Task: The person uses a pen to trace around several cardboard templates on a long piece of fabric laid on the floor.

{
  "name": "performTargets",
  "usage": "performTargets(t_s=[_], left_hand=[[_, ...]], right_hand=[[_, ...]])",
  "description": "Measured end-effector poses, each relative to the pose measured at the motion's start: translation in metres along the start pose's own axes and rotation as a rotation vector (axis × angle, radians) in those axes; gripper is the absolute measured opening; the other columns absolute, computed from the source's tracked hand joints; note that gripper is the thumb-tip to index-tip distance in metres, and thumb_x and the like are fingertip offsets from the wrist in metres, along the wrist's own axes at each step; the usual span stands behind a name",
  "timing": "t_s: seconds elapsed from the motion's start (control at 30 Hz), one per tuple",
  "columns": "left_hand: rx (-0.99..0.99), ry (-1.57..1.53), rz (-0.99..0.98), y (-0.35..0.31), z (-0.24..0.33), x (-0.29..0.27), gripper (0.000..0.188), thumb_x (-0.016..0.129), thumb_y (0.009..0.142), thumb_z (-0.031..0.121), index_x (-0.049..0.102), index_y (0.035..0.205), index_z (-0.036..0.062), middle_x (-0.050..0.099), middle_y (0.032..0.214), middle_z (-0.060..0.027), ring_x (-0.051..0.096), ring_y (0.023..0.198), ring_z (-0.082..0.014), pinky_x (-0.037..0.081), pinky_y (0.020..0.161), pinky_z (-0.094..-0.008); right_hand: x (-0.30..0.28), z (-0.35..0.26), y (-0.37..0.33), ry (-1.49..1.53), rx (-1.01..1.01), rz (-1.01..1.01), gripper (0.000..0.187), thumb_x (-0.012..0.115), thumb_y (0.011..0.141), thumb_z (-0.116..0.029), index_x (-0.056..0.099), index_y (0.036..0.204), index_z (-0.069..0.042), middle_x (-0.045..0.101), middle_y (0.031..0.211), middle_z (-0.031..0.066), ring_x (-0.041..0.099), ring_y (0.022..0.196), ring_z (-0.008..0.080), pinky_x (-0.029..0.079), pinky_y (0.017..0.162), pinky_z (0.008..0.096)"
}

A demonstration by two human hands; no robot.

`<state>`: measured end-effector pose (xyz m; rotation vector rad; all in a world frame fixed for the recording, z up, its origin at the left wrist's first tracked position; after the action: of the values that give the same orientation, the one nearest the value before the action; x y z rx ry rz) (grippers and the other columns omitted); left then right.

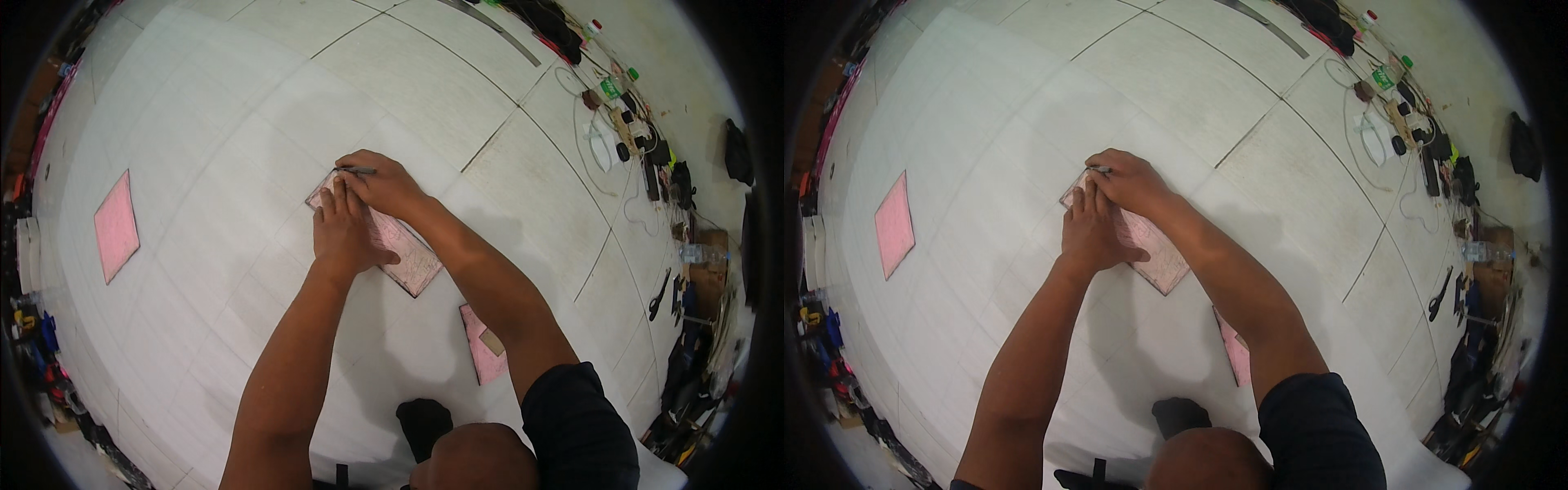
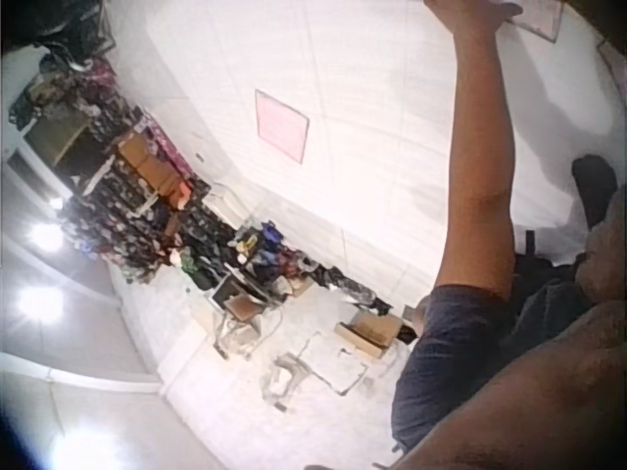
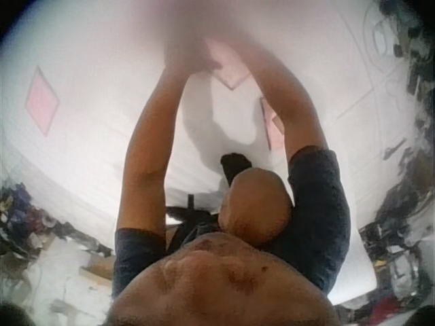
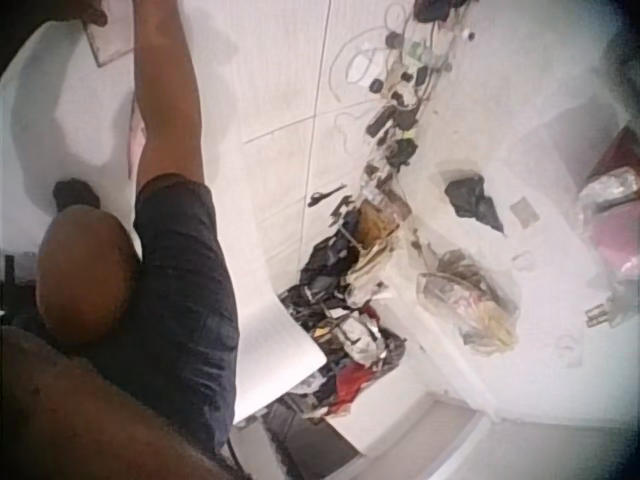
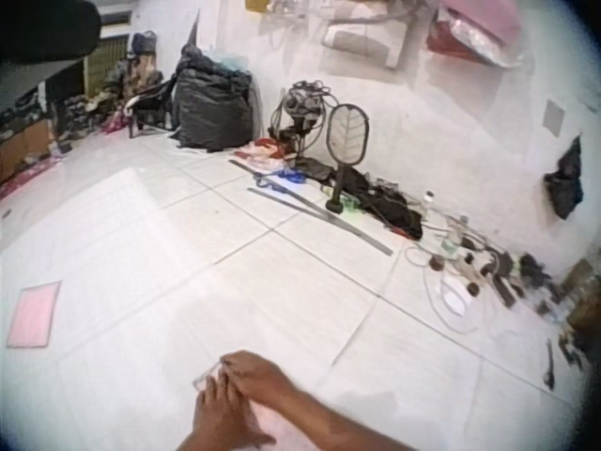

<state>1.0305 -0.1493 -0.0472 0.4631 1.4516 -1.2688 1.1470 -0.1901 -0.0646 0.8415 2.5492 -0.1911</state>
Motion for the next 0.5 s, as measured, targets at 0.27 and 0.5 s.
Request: performTargets(t_s=[0.27,0.5], left_hand=[[-0.018,0.043,0.017,-0.001,-0.002,0.000,0.151,0.093,0.055,0.065,0.015,0.164,-0.0054,0.019,0.172,-0.0239,0.021,0.159,-0.0415,0.031,0.125,-0.0475],[-0.041,0.016,0.008,-0.004,0.003,-0.004,0.149,0.094,0.056,0.065,0.018,0.163,-0.0053,0.016,0.173,-0.0234,0.020,0.159,-0.0417,0.030,0.125,-0.0495]], right_hand=[[-0.021,-0.004,-0.045,-0.247,-0.316,-0.061,0.022,0.066,0.098,-0.016,0.070,0.117,-0.005,0.070,0.109,0.0116,0.065,0.099,0.0323,0.052,0.089,0.0419],[-0.071,-0.004,-0.154,-0.292,-0.183,-0.067,0.017,0.069,0.098,-0.015,0.069,0.112,-0.007,0.068,0.100,0.0083,0.064,0.097,0.0308,0.050,0.087,0.0429]])
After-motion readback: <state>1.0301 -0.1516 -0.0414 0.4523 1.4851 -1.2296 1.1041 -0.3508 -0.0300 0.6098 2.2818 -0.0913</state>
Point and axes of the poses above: each hand's wrist, its own y-axis towards the middle knuckle, its own x-axis out of the palm, z = x × y, the point moved 5 cm from there along y, towards the middle knuckle
